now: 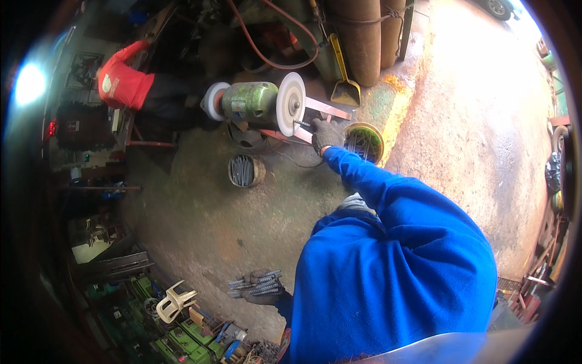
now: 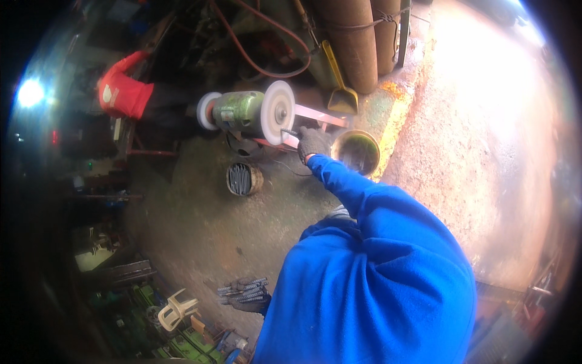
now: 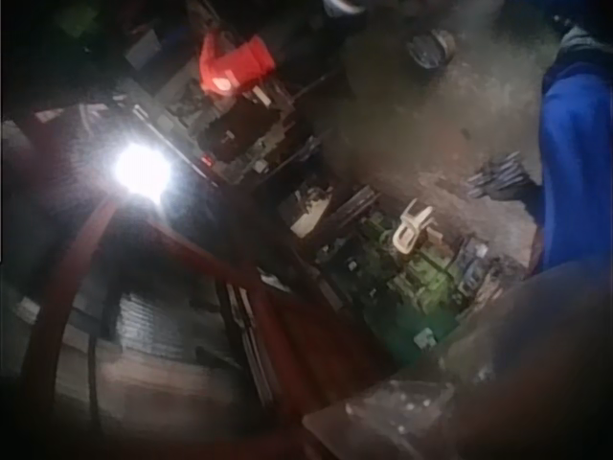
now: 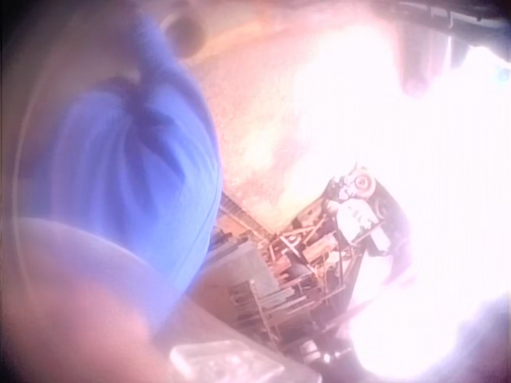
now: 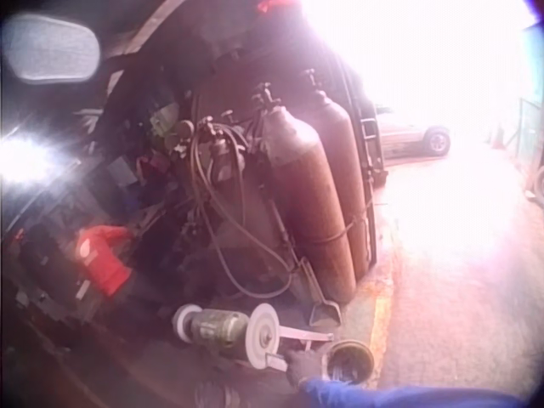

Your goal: The person walks through a workshop, picks up a metal rod, and uses a bench grinder to sharpen its tip, creating sparks. They repeat this process with several other metal rods, placing the finished ones into a bucket.

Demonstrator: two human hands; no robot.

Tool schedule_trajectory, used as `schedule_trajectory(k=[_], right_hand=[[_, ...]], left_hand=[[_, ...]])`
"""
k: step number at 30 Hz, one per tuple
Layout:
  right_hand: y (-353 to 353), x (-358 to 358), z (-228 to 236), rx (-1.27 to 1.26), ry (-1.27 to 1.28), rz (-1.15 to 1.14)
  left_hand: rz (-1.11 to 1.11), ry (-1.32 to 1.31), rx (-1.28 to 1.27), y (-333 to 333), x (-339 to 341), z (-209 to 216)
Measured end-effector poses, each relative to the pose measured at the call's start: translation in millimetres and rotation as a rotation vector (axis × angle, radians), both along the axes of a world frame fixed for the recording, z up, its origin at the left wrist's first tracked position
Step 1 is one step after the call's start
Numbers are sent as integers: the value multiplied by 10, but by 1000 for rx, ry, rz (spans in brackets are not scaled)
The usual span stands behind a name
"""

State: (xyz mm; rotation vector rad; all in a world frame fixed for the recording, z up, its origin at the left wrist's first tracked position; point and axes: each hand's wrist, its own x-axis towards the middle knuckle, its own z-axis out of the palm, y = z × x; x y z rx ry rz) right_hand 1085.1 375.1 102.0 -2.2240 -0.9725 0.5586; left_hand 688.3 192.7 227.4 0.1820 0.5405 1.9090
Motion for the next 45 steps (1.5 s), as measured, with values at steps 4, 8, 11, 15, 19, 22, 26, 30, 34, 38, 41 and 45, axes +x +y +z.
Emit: schedule_trajectory(k=[4, 8, 11, 15, 19, 22, 26, 30, 34, 38, 41, 45], right_hand=[[14, 113, 208, -83, -131, 94], [30, 171, 116, -42, -227, 139], [45, 160, 187, -40, -223, 117], [93, 145, 196, -14, -213, 103], [82, 148, 194, 28, -240, 66], [113, 140, 194, 27, -218, 44], [128, 146, 214, -28, -206, 54], [87, 147, 298, -52, -174, 72], [111, 107, 259, -88, -177, 68], [126, 103, 183, -72, -225, 69], [106, 101, 173, -44, -218, 66], [108, 107, 293, -135, -163, 98]], left_hand=[[20, -163, 83, 13, 200, 80], [13, -100, 34, -8, 67, 41], [23, -91, 50, -32, 103, 64], [-9, -86, 59, -79, 85, 25], [-19, -111, 69, -88, 53, -53], [-23, -36, 30, -115, -31, -86], [50, -26, -20, -107, 149, 31], [3, -77, 1, -115, 48, -32], [-43, -99, 30, -120, 26, -44], [-5, -102, -28, -126, -106, -131], [3, -85, -35, -108, -85, -123], [20, -89, -30, -125, -109, -145]])
